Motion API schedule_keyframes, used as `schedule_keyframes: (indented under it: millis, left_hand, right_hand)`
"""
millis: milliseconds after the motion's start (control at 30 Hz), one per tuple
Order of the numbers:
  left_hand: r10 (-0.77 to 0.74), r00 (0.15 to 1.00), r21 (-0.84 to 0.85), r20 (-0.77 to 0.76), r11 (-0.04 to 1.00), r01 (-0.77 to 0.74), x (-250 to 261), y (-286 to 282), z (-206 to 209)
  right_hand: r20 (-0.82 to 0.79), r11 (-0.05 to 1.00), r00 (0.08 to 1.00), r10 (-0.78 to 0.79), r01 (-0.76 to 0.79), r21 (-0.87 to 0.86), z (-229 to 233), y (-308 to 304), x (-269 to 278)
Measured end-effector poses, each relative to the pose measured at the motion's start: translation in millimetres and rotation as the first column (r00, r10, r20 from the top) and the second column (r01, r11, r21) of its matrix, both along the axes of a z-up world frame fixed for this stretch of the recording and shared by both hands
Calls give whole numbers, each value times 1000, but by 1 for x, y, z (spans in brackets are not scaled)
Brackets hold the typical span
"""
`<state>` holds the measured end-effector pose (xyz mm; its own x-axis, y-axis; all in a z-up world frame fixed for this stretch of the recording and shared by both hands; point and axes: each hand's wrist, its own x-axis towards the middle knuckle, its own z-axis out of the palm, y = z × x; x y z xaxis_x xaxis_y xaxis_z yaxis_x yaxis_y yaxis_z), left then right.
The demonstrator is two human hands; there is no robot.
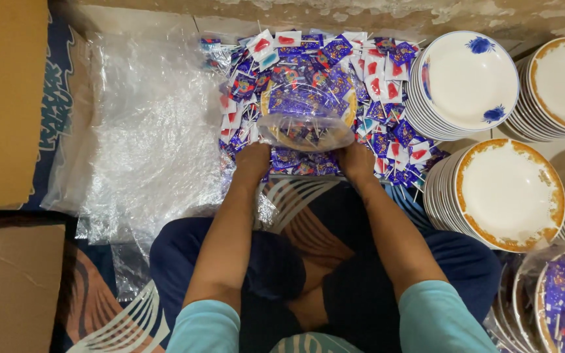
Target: Packaging ceramic plates into plastic bags and stacking them for storage.
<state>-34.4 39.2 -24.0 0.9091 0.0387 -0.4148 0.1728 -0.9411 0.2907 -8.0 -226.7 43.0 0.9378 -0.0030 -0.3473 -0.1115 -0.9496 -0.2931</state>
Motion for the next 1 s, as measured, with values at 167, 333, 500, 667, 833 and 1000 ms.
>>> schedule_keyframes:
  millis: [167, 333, 500, 667, 833, 1000]
  left_hand:
    - [-18, 998, -30, -55, 999, 17, -11, 2, 51]
    - [-6, 1000, -28, -24, 1000, 5, -12, 3, 54]
    - [-6, 994, -89, -114, 996, -4, -8, 6, 51]
    - [0, 989, -101, -148, 995, -15, -5, 1, 55]
    - [-28, 988, -90, -155, 996, 14, -17, -3, 74]
    - [-18, 991, -63, -132, 998, 10, -18, 3, 64]
  right_hand:
    - [9, 997, 998, 69, -69, 27, 14, -9, -8]
    - [49, 983, 998, -27, 17, 181, 23, 1, -18]
    - [61, 985, 998, -26, 15, 173, -8, -4, -2]
    - [-40, 975, 994, 99, -89, 204, -43, -26, 15]
    - [-63, 957, 974, 216, -198, 214, -15, -10, -3]
    - [-5, 915, 930, 366, -359, 184, -33, -30, 5]
